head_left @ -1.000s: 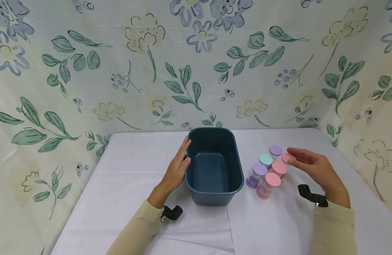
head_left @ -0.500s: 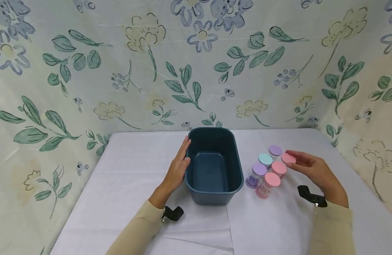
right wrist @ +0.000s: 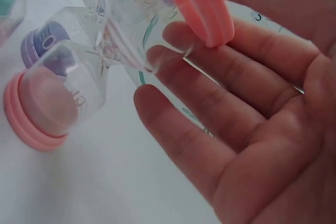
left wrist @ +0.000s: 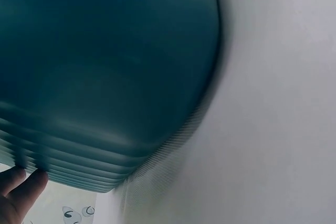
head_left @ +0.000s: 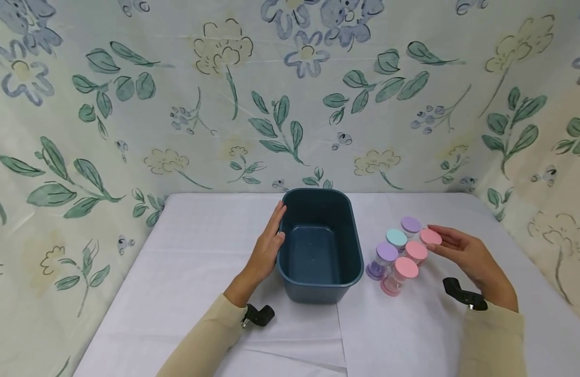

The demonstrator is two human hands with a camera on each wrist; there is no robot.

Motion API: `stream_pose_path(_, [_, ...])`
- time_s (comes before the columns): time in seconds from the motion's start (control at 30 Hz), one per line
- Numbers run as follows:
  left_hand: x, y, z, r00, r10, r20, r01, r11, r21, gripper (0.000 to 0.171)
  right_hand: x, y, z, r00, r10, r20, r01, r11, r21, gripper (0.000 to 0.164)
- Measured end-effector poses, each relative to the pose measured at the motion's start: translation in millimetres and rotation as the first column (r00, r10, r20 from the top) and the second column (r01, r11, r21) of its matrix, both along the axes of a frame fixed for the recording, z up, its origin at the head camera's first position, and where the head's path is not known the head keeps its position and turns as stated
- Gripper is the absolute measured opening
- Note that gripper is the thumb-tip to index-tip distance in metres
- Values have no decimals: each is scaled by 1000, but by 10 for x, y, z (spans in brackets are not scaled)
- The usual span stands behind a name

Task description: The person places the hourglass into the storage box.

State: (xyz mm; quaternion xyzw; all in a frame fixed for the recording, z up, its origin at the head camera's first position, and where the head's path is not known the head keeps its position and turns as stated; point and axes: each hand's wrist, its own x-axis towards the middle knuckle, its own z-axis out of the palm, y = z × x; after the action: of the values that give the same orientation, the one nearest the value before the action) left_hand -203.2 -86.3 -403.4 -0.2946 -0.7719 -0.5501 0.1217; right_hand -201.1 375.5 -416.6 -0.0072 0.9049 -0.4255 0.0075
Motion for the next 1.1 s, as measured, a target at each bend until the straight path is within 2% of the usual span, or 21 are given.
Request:
stream_pose_path(0.37, [27,11,53,1000,10,7,-10,1000,-5,54,-1,34,6,999,30,10,-30,999,-27,70])
stream_pose_path(0.67, [43,-6,44,1000,14,13,-14,1000,4,54,25,21,22,999,42,-15,-44,994,-101,65])
stream_pose_path(0.93, [19,14,35,1000,7,9,-7,1000,7,54,50,43,74,1000,-31,0,31,999,23,71])
stream_pose_path(1.1, [17,16,34,1000,13,6,-13,1000,0,54,58,38,92,998,-52,-28,53,998,27,70])
